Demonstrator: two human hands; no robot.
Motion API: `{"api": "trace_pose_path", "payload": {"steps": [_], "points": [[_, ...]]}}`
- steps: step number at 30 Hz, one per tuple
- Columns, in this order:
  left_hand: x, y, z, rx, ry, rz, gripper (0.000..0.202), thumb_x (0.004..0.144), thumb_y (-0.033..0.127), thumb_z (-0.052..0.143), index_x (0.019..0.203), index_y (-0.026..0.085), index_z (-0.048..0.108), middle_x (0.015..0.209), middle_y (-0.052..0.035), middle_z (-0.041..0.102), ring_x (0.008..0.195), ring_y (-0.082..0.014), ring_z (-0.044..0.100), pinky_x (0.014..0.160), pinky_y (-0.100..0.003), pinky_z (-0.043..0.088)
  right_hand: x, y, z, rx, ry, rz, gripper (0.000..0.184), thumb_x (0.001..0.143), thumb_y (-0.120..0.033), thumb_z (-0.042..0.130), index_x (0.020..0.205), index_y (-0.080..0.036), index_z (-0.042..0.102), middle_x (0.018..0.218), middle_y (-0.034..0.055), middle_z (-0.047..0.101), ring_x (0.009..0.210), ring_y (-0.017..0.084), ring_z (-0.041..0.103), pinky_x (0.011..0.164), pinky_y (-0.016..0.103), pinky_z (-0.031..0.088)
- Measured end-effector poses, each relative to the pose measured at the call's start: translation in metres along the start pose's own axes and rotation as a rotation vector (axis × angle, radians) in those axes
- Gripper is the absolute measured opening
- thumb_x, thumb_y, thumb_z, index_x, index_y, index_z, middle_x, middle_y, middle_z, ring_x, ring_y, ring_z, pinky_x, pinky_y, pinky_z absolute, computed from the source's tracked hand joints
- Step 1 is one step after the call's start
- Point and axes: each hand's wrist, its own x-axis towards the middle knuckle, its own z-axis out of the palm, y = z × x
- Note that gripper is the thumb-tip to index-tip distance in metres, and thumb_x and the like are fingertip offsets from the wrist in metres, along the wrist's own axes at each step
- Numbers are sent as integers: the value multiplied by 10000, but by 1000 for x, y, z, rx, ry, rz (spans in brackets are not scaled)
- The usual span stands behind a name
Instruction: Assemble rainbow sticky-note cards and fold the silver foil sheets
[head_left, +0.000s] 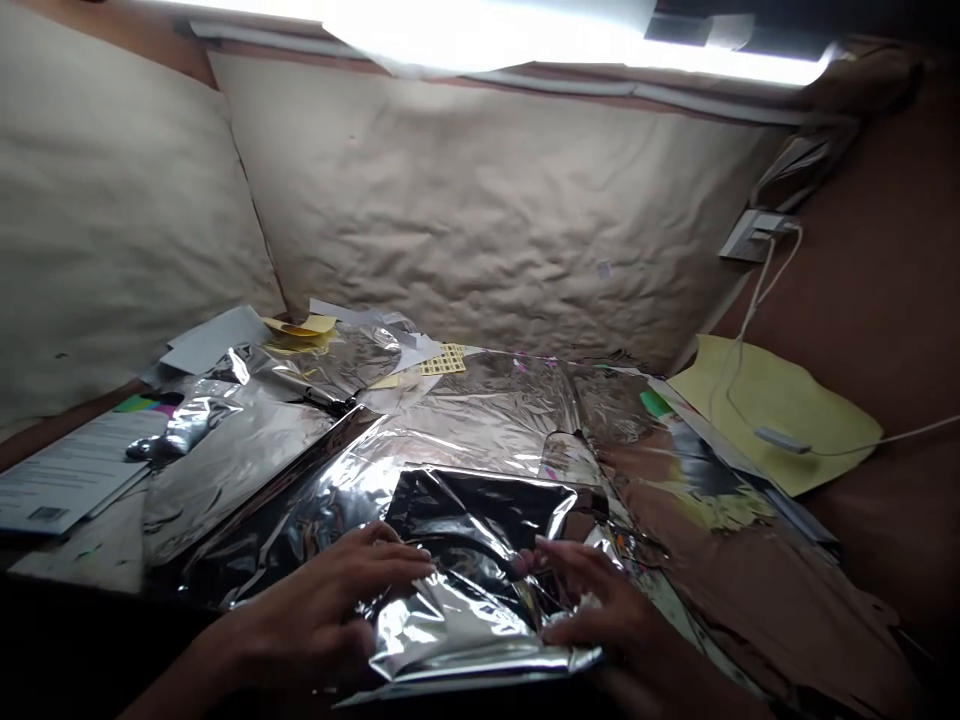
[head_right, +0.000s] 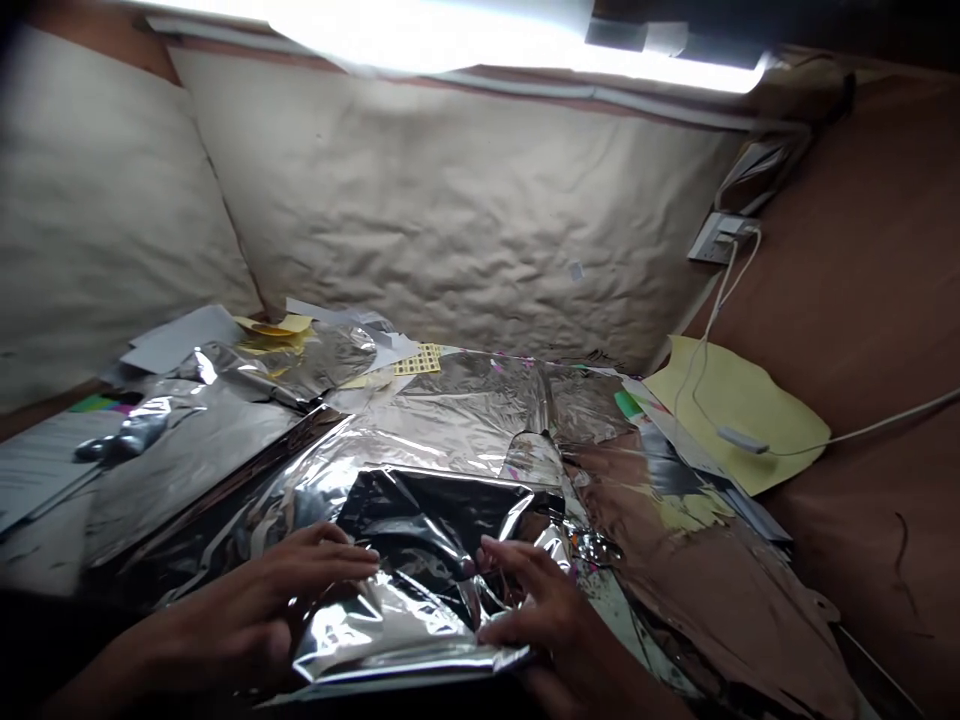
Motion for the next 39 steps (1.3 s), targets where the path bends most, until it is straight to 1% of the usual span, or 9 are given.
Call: {"api": "trace_pose_path", "payload": {"steps": [3,6,13,18,21,24,26,29,39], "points": [[13,-15,-21,-263,-2,-80,871,790,867,201,1325,311,604,1214,-75,661,1116,-281,585,986,-394,440,35,14,-16,294,-113,343,240,849,-372,579,739,-217,726,810,70,698,771,248,643,786,408,519],[31,-34,-30,-287,44,-195,715,728,818,497,1051,219,713,967,-48,682,924,-248,595,820,-319,473,68,32,-26,526,-135,548,386,788,-531,623,636,-178,658,623,28,616,647,210,588,710,355,492],[58,-50,-6,-185,270,-384,534,786,678,556,631,168,520,570,58,385,554,-108,344,511,-225,248,69,37,-41,637,49,594,572,782,-573,667,1253,-252,612,1199,102,679,1164,308,612,988,443,461],[49,-47,-11,-129,248,-382,495,790,658,577,722,168,590,612,29,518,576,-144,482,524,-240,333,56,42,-27,672,209,702,652,703,-428,788,1284,-233,565,1413,102,541,1082,253,642,858,347,531],[44,-30,-20,196,600,-385,555,801,627,603,1112,168,613,970,-87,677,867,-274,628,739,-360,488,60,52,-13,707,269,751,648,652,-377,821,1232,-211,586,1263,100,632,777,174,656,606,276,508],[53,-7,-14,602,903,-188,668,893,537,537,1433,167,404,1348,-172,561,1235,-340,516,1021,-485,407,64,57,-8,756,276,772,657,629,-328,831,1228,-210,586,980,41,701,604,120,587,501,231,427],[67,2,1,713,705,-11,664,932,501,494,1509,228,311,1496,-125,451,1394,-313,374,1126,-487,312,65,57,-10,772,270,800,663,628,-345,835,1230,-217,588,837,3,693,556,118,571,478,225,403],[85,-2,28,699,364,-95,698,915,627,436,1511,277,342,1571,-100,348,1460,-354,248,1151,-570,231,64,55,-15,776,279,807,595,670,-458,811,1182,-215,628,856,19,713,672,166,643,544,246,460],[81,-19,49,613,303,-233,764,885,730,342,1535,338,248,1622,-79,158,1489,-365,99,1157,-632,132,57,62,2,381,454,688,563,749,-404,708,1248,-178,581,913,65,708,718,217,672,595,327,536]]}}
